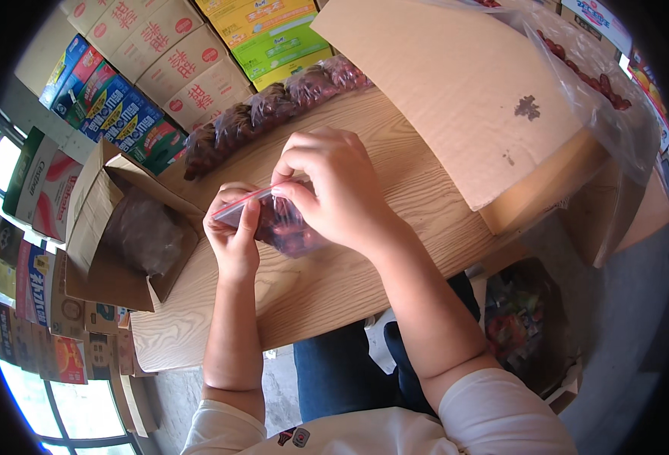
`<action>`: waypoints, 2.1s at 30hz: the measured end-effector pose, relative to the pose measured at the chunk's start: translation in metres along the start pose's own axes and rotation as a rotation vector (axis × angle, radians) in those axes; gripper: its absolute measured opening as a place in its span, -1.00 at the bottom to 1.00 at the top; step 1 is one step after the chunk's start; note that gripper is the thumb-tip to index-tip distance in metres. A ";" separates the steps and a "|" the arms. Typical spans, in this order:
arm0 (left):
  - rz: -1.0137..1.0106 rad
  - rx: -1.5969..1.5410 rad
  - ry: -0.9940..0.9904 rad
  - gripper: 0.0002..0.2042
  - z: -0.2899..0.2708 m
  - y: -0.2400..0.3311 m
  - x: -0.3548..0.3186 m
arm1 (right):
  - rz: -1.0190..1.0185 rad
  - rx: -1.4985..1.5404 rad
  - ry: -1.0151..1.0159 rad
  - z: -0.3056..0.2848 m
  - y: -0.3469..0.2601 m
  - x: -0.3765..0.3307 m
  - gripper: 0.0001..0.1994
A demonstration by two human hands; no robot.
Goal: The person repeatedly scoops dried red dates from a large bag into small clear plastic bags, seals each bag, and places it on the table. The process is repeated multiple times in a consistent sequence.
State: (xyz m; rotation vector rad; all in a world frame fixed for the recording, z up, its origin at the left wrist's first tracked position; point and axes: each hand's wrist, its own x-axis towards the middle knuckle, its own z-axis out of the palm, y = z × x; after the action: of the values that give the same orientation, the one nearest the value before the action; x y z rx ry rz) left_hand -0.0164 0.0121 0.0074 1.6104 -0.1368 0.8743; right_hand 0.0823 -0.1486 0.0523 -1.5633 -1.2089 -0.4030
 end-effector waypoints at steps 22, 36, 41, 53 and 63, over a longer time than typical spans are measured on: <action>-0.021 -0.057 0.006 -0.93 -0.002 -0.003 0.002 | 0.109 0.142 -0.026 -0.021 0.018 -0.006 -0.86; -0.043 -0.149 0.099 -0.94 -0.006 -0.005 0.006 | 0.242 0.265 0.008 -0.030 0.032 -0.010 -0.88; -0.022 -0.252 0.157 -0.83 -0.014 -0.011 0.012 | 0.246 0.251 0.062 -0.027 0.034 -0.011 -0.86; -0.097 0.032 0.364 -0.81 -0.012 -0.017 0.014 | 0.190 -0.067 0.212 -0.005 0.029 -0.009 -0.69; -0.137 -0.009 0.456 -0.80 -0.021 -0.018 0.009 | 0.176 -0.224 -0.095 0.026 0.020 -0.021 -0.30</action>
State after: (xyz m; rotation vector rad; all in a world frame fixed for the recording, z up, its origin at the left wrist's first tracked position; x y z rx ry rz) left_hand -0.0102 0.0387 -0.0019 1.3566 0.2867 1.1063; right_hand 0.0819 -0.1347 0.0163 -1.8841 -1.1160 -0.3623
